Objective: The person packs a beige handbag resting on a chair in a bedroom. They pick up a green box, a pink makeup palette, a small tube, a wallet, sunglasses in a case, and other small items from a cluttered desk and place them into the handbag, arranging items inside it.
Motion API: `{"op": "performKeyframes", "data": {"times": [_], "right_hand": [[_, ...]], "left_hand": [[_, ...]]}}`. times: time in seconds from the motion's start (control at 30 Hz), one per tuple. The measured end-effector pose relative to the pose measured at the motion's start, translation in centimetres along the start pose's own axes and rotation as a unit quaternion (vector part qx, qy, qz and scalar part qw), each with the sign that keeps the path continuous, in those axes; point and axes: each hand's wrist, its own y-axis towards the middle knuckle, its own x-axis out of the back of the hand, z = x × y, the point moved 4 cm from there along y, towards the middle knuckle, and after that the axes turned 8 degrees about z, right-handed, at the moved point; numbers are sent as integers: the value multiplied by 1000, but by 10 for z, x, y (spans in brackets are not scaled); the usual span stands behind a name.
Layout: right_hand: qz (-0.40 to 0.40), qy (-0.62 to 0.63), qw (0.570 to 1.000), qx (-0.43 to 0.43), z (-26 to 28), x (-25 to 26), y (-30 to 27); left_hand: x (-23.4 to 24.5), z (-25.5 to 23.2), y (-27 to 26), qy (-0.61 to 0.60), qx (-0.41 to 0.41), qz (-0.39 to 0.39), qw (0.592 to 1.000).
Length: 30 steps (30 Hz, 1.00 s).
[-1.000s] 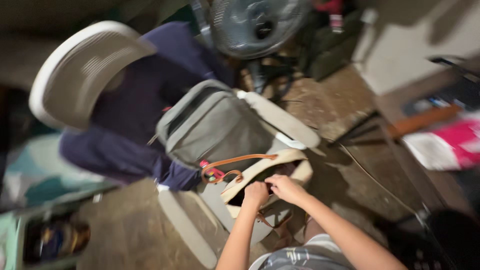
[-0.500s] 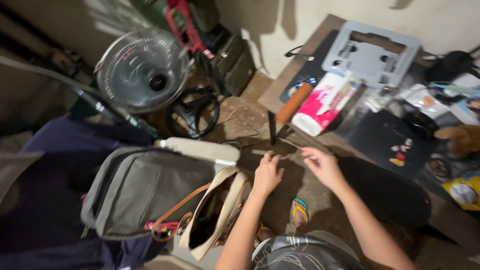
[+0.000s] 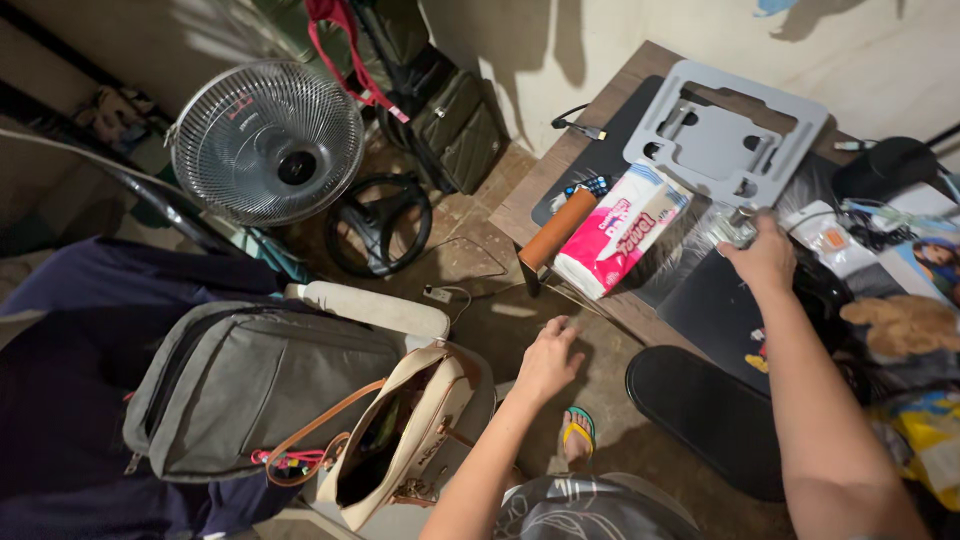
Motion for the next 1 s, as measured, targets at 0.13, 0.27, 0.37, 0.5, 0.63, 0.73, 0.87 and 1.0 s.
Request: {"op": "performKeyframes", "data": {"times": [0.13, 0.27, 0.37, 0.5, 0.63, 0.73, 0.87, 1.0], "right_hand": [[2, -25, 999, -19, -3, -13, 6], [-42, 49, 998, -23, 25, 17, -22], [-22, 117, 993, -6, 73, 59, -54], [73, 296, 951, 48, 175, 97, -112], [128, 261, 954, 69, 269, 103, -143], [249, 399, 873, 127, 315, 98, -143], [218, 481, 814, 242, 376, 88, -138], [376, 527, 743, 170, 434, 47, -150]], "left_hand": [[1, -3, 2, -24, 0, -1, 1000], [17, -27, 8, -107, -21, 29, 994], [41, -68, 18, -215, -97, -23, 971], [74, -119, 18, -128, -182, -153, 963], [88, -105, 7, -223, -102, -216, 945], [106, -51, -5, -574, -157, -149, 790], [112, 14, -41, -795, -136, -63, 588], [108, 47, -73, -824, -171, -80, 535]]}}
